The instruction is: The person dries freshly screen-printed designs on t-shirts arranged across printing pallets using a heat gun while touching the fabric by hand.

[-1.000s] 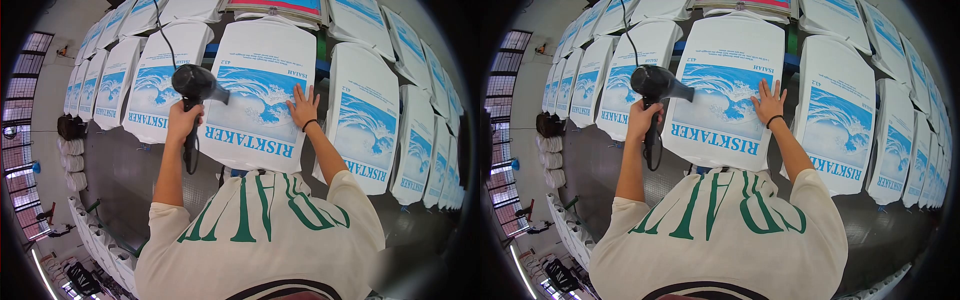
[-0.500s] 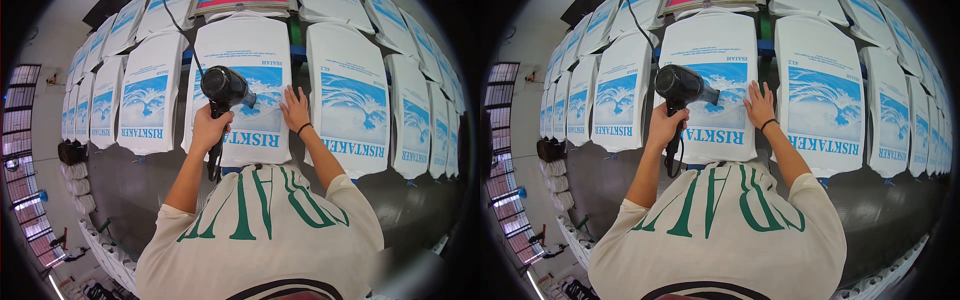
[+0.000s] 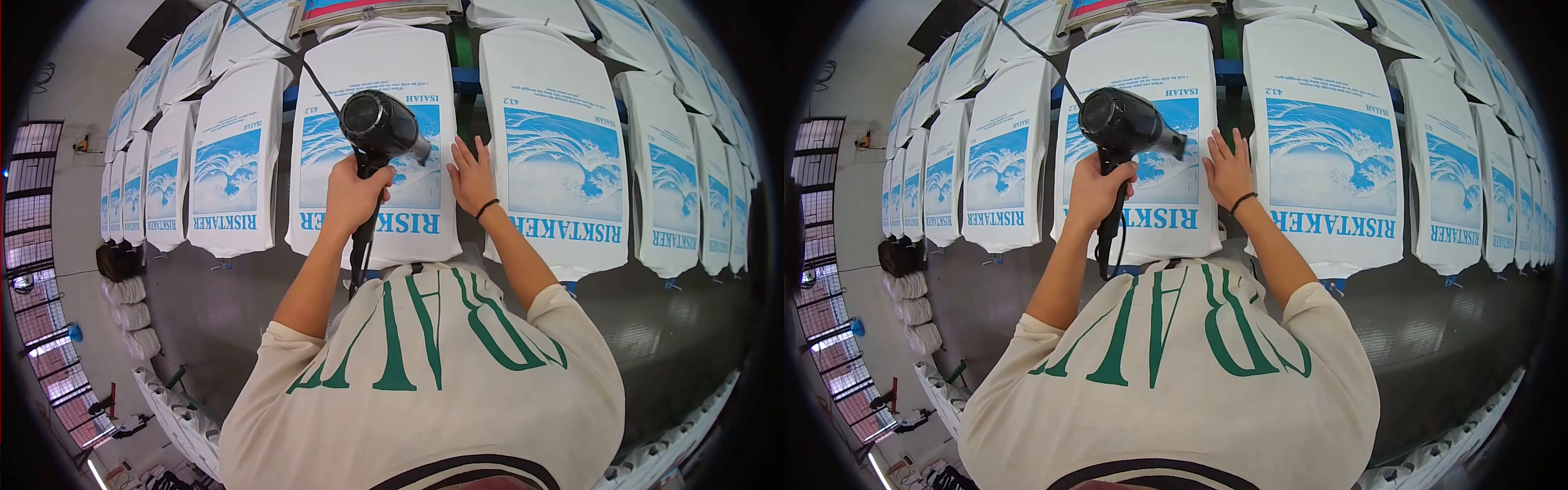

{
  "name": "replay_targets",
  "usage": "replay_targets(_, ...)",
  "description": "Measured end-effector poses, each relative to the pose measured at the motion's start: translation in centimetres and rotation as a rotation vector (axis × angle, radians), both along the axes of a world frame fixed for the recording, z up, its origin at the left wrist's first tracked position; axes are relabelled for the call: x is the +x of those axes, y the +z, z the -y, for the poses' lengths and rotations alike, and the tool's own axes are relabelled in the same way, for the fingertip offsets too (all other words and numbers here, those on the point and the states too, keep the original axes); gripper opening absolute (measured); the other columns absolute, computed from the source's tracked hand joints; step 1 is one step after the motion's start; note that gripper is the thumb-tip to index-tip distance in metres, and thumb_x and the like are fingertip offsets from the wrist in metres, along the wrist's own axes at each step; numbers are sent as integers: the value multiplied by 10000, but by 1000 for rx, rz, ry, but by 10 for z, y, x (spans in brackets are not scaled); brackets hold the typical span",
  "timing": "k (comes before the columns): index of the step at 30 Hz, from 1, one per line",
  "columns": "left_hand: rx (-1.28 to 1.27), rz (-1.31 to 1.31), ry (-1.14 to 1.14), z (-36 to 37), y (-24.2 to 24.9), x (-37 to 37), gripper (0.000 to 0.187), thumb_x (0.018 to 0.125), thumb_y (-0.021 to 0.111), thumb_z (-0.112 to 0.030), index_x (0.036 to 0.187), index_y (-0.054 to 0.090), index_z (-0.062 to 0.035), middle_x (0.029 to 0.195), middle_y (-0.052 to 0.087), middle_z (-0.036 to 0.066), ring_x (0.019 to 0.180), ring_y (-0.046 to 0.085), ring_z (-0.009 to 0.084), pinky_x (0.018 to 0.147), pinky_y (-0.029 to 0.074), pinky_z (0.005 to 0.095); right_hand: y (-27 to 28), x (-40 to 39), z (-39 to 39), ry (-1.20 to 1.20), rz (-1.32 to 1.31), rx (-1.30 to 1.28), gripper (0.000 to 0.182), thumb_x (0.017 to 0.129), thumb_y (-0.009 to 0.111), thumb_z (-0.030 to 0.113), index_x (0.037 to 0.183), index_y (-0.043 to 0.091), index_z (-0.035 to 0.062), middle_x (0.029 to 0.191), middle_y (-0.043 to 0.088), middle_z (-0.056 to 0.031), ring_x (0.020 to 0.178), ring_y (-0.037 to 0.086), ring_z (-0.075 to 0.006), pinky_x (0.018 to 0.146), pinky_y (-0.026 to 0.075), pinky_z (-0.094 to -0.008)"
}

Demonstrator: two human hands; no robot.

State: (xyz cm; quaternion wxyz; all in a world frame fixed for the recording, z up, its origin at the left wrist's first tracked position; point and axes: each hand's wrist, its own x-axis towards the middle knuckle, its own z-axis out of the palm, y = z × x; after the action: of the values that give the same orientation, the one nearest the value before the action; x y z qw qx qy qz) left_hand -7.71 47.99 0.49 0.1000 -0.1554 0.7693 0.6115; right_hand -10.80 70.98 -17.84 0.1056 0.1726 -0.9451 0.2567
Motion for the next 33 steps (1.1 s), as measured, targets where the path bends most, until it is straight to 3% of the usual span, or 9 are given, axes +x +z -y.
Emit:
replay_targets(3, -110, -16, 15, 4, -1, 1, 214, 801, 715, -131, 858, 610, 46, 693, 655, 89, 533, 617, 139, 516, 488, 281, 0, 4, -4, -20, -4, 7, 395, 972, 545, 163, 1338, 545, 13, 1505, 439, -98, 1423, 259, -469, 1156, 242, -575)
replay_targets(8, 155, 64, 30, 6, 6, 10, 209, 794, 721, -124, 856, 616, 46, 689, 651, 80, 533, 617, 138, 519, 487, 279, -16, -2, -2, 22, 37, -119, 379, 953, 545, 117, 1313, 560, -2, 1498, 442, -122, 1421, 262, -480, 1159, 258, -547)
replay_targets(10, -25, 9, 38, 9, 6, 20, 196, 798, 720, -121, 849, 625, 43, 682, 648, 71, 533, 615, 135, 518, 482, 280, -12, -2, -1, 40, 36, -122, 375, 951, 544, 111, 1307, 564, -4, 1498, 441, -126, 1423, 260, -481, 1161, 259, -539)
replay_targets(13, -142, 2, 94, 26, 7, 35, 190, 813, 715, -123, 845, 627, 42, 662, 640, 65, 530, 608, 128, 518, 477, 288, -8, 0, -2, 25, 26, -63, 371, 959, 527, 133, 1298, 571, -10, 1481, 446, -151, 1424, 254, -484, 1168, 235, -565)
replay_targets(17, 47, 53, 157, 40, 3, 45, 190, 815, 720, -106, 865, 613, 44, 681, 646, 74, 544, 608, 130, 518, 476, 277, -13, -1, 1, 59, 17, 17, 383, 974, 509, 165, 1313, 560, -5, 1489, 437, -147, 1434, 230, -485, 1173, 212, -573)
replay_targets(19, -1, 45, 182, 41, 6, 51, 188, 815, 719, -98, 870, 611, 46, 692, 650, 77, 547, 608, 131, 518, 476, 274, -14, -2, 3, 80, 19, 24, 389, 978, 504, 174, 1321, 553, -3, 1492, 433, -146, 1436, 224, -485, 1174, 206, -576)
replay_targets(28, -4, 44, 252, 57, 7, 65, 193, 815, 716, -93, 884, 613, 55, 688, 651, 73, 541, 604, 122, 512, 475, 272, -32, 2, 9, 58, 133, -46, 525, 1012, 464, 271, 1439, 415, -30, 1545, 352, -191, 1438, 224, -491, 1182, 206, -539)
replay_targets(30, -121, 0, 267, 58, 5, 65, 191, 817, 716, -96, 878, 616, 55, 691, 651, 68, 538, 604, 119, 512, 474, 272, -32, 6, 10, -21, 185, 52, 559, 1022, 437, 327, 1458, 397, -20, 1566, 319, -189, 1457, 186, -480, 1193, 157, -543)
replay_targets(33, -72, 8, 190, 55, 3, 59, 186, 818, 716, -102, 865, 617, 48, 696, 651, 68, 544, 608, 118, 515, 476, 271, -29, 9, 9, -47, 95, 214, 579, 1022, 427, 359, 1463, 395, -15, 1576, 305, -176, 1472, 147, -470, 1200, 106, -548)
